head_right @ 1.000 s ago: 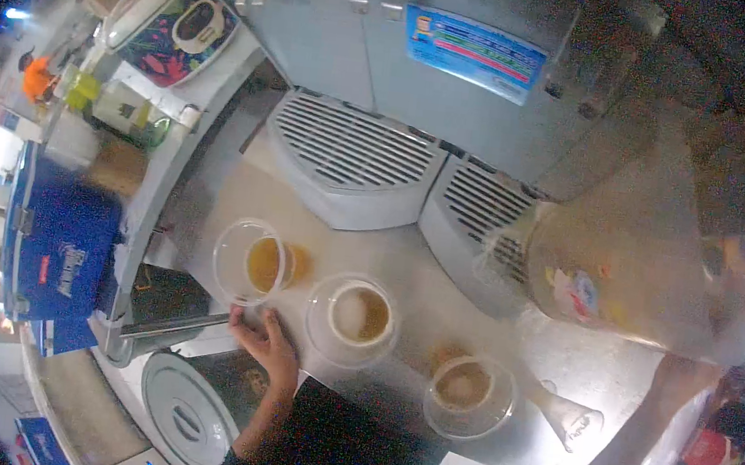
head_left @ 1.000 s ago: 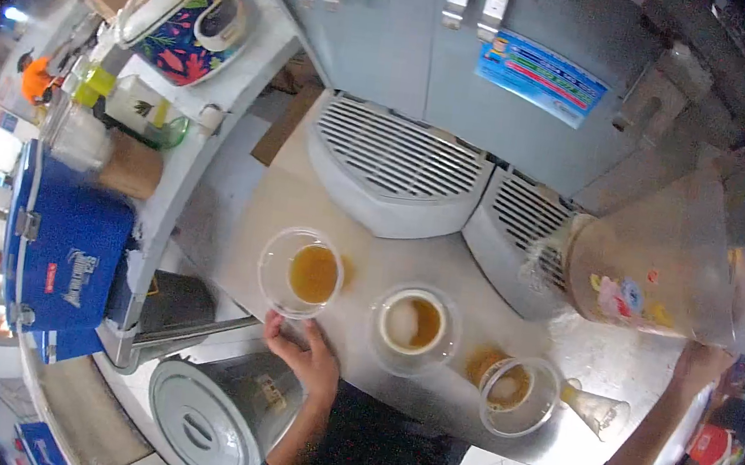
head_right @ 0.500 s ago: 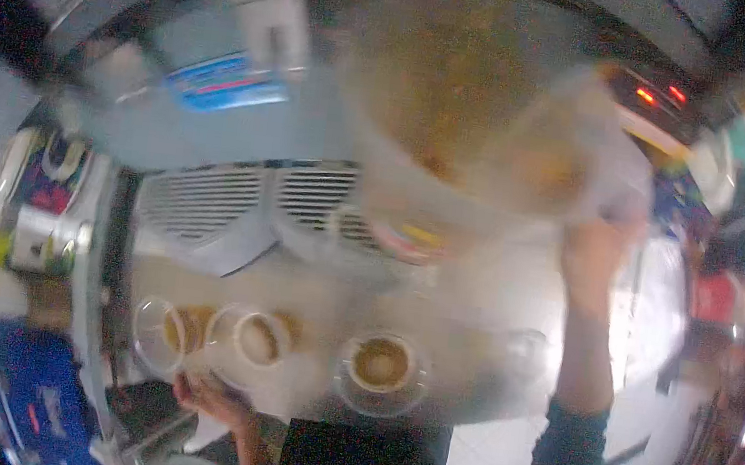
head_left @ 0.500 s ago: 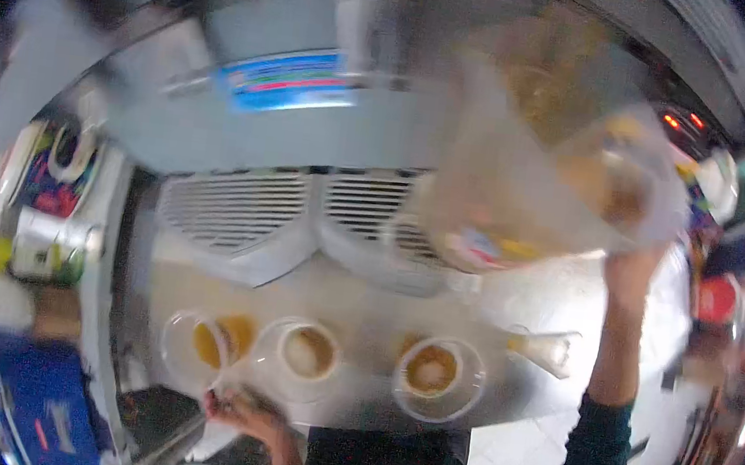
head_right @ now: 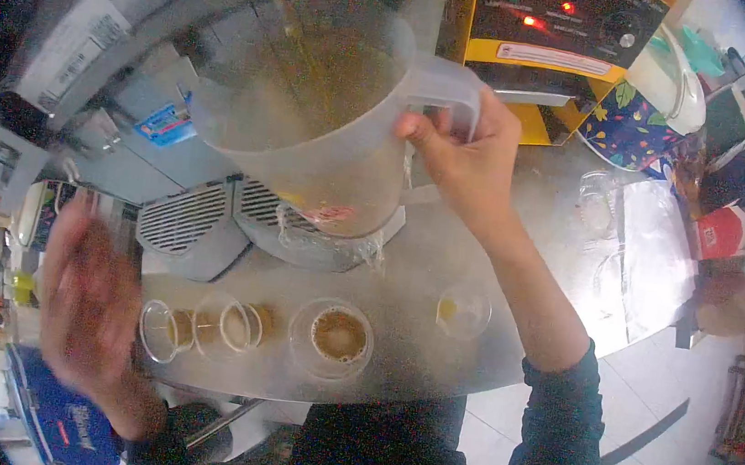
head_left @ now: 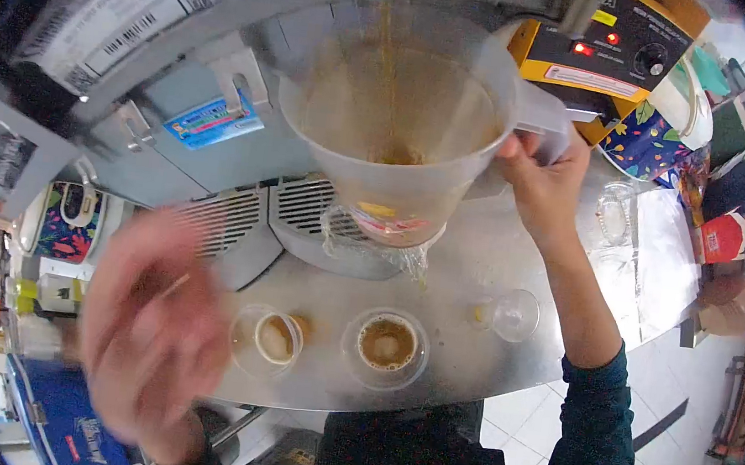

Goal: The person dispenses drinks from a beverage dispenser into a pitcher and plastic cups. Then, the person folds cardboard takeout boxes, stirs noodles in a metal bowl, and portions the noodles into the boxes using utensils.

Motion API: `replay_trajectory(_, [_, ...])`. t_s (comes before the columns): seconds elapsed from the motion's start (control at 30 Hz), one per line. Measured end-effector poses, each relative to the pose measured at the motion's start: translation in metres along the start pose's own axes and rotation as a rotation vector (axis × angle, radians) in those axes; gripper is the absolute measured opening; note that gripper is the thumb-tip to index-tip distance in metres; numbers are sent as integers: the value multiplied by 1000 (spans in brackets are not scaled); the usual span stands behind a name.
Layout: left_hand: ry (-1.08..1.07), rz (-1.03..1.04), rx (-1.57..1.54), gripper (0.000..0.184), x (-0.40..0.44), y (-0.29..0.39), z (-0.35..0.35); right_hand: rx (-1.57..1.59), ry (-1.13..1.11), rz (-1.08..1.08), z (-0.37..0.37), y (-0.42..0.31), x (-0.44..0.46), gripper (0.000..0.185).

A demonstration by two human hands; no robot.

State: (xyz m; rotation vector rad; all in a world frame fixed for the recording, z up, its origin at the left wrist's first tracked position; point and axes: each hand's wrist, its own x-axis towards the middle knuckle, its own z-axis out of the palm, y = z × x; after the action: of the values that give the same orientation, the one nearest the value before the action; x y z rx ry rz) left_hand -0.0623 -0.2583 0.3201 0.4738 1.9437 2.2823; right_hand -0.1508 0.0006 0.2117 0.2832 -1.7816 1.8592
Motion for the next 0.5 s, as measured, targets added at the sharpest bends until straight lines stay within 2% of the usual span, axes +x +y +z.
replay_trajectory(0.03, [-276, -79, -132, 54, 30, 1, 9, 31, -9, 17, 0, 0, -1, 36])
replay_trajectory(0.1, [-352, -242, -153, 52, 75, 0, 32, 8, -11, -12, 1, -1, 0, 35])
replay_trajectory(0.17, [-438, -263, -122, 46, 108, -5, 46, -28, -21, -3, 0, 1, 3, 34])
replay_trajectory(0.27, [-422, -384, -187, 44, 122, -2, 62, 20, -51, -38, 0, -5, 4, 33])
replay_trajectory(0.37, [-359, -381, -88, 44, 121, -3, 69, -11, -46, -19, 0, -5, 3, 34])
replay_trajectory(0.5, [-408, -379, -33, 49, 130, -9, 71, 0, -63, 25, -2, -4, 3, 35])
